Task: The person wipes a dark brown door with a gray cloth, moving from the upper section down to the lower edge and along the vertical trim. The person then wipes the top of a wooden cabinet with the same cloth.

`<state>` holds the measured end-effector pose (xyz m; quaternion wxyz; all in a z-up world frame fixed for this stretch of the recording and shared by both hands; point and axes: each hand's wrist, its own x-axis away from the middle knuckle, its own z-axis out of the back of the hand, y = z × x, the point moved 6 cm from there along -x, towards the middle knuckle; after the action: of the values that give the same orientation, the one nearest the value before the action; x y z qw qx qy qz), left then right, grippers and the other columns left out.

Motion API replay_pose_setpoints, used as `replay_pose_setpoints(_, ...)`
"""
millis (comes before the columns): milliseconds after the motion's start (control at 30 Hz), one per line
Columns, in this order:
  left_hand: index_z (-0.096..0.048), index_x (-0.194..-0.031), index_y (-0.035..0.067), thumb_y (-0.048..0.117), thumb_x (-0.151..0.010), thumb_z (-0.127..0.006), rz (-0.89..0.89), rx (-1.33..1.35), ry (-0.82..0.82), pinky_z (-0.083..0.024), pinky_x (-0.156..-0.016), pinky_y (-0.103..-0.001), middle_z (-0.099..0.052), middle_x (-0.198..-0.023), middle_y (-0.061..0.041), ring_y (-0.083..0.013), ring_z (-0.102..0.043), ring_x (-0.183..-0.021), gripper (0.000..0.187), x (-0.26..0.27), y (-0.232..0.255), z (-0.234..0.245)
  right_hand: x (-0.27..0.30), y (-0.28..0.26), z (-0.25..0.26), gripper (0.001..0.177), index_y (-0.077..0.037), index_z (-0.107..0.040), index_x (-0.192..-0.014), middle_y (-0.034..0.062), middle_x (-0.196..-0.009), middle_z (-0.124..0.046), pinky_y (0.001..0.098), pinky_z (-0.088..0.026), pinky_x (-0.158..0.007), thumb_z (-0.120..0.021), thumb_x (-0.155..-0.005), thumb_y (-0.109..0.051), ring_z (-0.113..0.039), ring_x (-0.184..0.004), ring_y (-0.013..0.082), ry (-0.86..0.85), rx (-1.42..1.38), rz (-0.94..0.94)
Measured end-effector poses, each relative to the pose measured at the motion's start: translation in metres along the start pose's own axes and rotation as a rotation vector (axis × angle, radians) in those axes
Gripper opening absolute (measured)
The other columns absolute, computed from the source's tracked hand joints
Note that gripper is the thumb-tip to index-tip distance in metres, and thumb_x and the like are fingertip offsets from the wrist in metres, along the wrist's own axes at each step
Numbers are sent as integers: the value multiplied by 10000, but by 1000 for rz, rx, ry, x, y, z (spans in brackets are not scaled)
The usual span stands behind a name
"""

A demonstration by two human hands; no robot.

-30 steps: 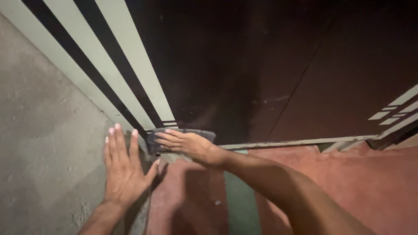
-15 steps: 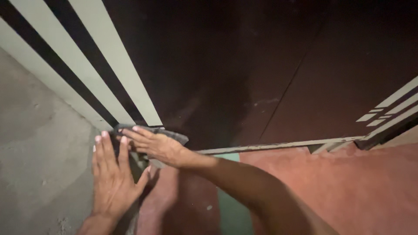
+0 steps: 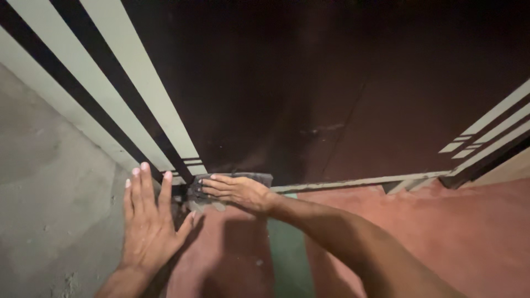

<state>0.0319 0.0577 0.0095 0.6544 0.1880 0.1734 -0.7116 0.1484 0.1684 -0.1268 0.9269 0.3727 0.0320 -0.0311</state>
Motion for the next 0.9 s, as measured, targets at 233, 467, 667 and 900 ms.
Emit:
replay_pose_setpoints(233,-277,-1521,-14,472,-772,-709,-61,54,194,-155,-1219,-669,-198,-1597,-380,-536,-194,-1509,991,-46,25,46,2,112,102,792,-220,-321,-1669,1,-1741,-194,461,-45,-1339,-599,-953,-414,-151,-1613,232,286,-36,-235)
replay_pose_setpoints(467,-135,-1620,-1,491,-873,-720,17,32,418,-97,-1270,-680,-88,-1679,-350,-513,-80,-1583,1069,-113,19,112,-18,235,216,700,-254,-306,-1688,68,-1781,-205,533,-28,-1367,-639,-1116,-483,-143,-1665,317,546,-58,-483)
replay_pose_setpoints(667,-49,-1655,24,490,-895,-683,105,39,465,-92,-1299,-676,-36,-1715,-316,-480,-26,-1621,1093,-125,0,131,-29,295,260,668,-354,-316,-1673,43,-1781,-201,530,-25,-1340,-656,-1113,-488,-135,-1632,317,654,-51,-715)
replay_pose_setpoints(900,-157,-1610,-15,529,-895,-601,51,63,502,-121,-1264,-684,-114,-1682,-338,-506,-105,-1589,1002,-110,-13,129,-29,214,200,884,-250,-286,-1677,38,-1776,-188,510,-59,-1360,-675,-946,-559,-147,-1651,298,238,87,-120)
